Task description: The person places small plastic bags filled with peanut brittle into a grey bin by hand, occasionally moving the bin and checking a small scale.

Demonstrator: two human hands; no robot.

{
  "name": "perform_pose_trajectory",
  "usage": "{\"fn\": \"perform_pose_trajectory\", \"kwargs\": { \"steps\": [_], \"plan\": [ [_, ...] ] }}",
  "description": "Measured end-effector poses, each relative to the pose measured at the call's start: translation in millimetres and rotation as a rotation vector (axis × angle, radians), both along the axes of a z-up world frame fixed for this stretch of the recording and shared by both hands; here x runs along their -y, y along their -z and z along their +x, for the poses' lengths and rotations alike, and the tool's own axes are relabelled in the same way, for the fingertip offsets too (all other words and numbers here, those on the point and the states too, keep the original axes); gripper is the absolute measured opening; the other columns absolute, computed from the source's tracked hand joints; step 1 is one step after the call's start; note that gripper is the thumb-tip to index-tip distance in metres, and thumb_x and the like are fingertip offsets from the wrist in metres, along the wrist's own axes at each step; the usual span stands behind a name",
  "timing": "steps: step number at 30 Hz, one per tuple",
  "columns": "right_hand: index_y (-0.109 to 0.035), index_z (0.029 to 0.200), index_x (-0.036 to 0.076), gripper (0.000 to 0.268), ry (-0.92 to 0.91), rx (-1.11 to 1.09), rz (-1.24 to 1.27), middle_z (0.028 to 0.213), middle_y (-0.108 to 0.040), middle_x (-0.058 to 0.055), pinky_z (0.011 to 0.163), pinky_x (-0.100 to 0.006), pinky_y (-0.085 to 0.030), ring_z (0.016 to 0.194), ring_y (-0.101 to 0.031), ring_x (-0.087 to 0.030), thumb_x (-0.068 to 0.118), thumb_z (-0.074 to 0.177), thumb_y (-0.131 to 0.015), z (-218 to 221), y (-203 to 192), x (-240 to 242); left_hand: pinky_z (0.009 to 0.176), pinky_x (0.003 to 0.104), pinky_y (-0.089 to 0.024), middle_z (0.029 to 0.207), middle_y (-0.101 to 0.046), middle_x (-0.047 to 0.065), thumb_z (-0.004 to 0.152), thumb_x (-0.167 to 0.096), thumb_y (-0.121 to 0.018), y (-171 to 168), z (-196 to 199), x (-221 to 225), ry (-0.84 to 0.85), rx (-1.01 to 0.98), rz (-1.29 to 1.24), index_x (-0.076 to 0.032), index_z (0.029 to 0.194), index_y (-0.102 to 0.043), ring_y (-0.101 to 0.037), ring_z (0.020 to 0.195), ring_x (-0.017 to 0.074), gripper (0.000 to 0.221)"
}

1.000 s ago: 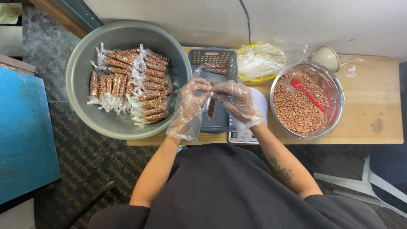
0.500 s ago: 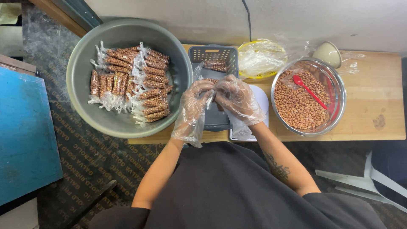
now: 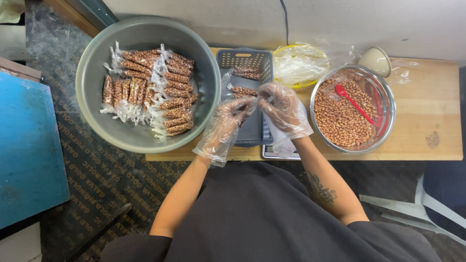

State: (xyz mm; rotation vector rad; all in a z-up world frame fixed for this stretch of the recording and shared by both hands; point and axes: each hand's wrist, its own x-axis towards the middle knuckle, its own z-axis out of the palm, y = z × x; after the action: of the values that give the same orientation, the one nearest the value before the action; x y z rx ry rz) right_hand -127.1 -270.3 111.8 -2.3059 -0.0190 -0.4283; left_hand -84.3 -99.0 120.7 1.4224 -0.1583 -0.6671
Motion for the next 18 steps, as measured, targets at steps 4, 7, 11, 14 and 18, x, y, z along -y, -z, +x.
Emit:
{"fn": "perform_pose_trajectory", "kwargs": {
  "steps": [4,7,11,14,18],
  "plan": [
    [-0.065,0.096,0.01,0.015,0.064,-0.08,0.05,0.081,-0.063,-0.011,0.066,-0.036,-0.053,0.08,-0.063,-0.028,0.013,0.082,-0.069,-1,-2,-6,0.037,0.023,-0.05,0.069,-0.059,0.006,0.076,0.001,-0.068,-7,-2,-4,0.023,-0.021,-0.012,-0.011,0.095,-0.069,-0.055,0.044,0.0102,0.022],
    [-0.066,0.1,0.013,0.015,0.102,-0.168,0.215,0.086,-0.065,-0.01,0.071,-0.037,-0.052,0.083,-0.063,-0.024,0.015,0.086,-0.064,4,7,-15,0.039,0.031,-0.056,0.067,-0.063,0.011,0.077,0.0,-0.068,0,-7,-10,-0.04,-0.064,-0.031,-0.008,0.097,-0.068,-0.062,0.045,0.0184,0.022],
    [-0.059,0.11,0.009,0.031,-0.007,-0.308,0.347,0.093,-0.065,-0.014,0.079,-0.043,-0.05,0.092,-0.062,-0.029,0.021,0.082,-0.067,3,6,-48,0.065,0.033,-0.058,0.077,-0.065,0.009,0.074,-0.003,-0.073,40,0,-11,-0.367,-0.178,-0.165,-0.005,0.09,-0.065,-0.062,0.07,0.015,0.018],
    [-0.055,0.115,0.007,0.04,-0.112,-0.378,0.462,0.098,-0.061,-0.015,0.079,-0.04,-0.051,0.095,-0.06,-0.027,0.015,0.079,-0.071,3,20,-67,0.07,0.036,-0.059,0.082,-0.066,0.011,0.079,-0.008,-0.07,63,15,-26,-0.501,-0.166,-0.219,-0.008,0.09,-0.064,-0.065,0.076,0.018,0.013],
    [-0.058,0.11,-0.004,0.033,-0.141,-0.402,0.696,0.098,-0.06,-0.019,0.068,-0.036,-0.058,0.093,-0.061,-0.026,0.001,0.079,-0.067,24,43,-87,0.073,0.038,-0.057,0.089,-0.066,0.003,0.086,-0.026,-0.064,49,24,-54,-0.549,-0.246,-0.298,-0.016,0.097,-0.06,-0.066,0.078,0.0165,0.015]
  ]
}}
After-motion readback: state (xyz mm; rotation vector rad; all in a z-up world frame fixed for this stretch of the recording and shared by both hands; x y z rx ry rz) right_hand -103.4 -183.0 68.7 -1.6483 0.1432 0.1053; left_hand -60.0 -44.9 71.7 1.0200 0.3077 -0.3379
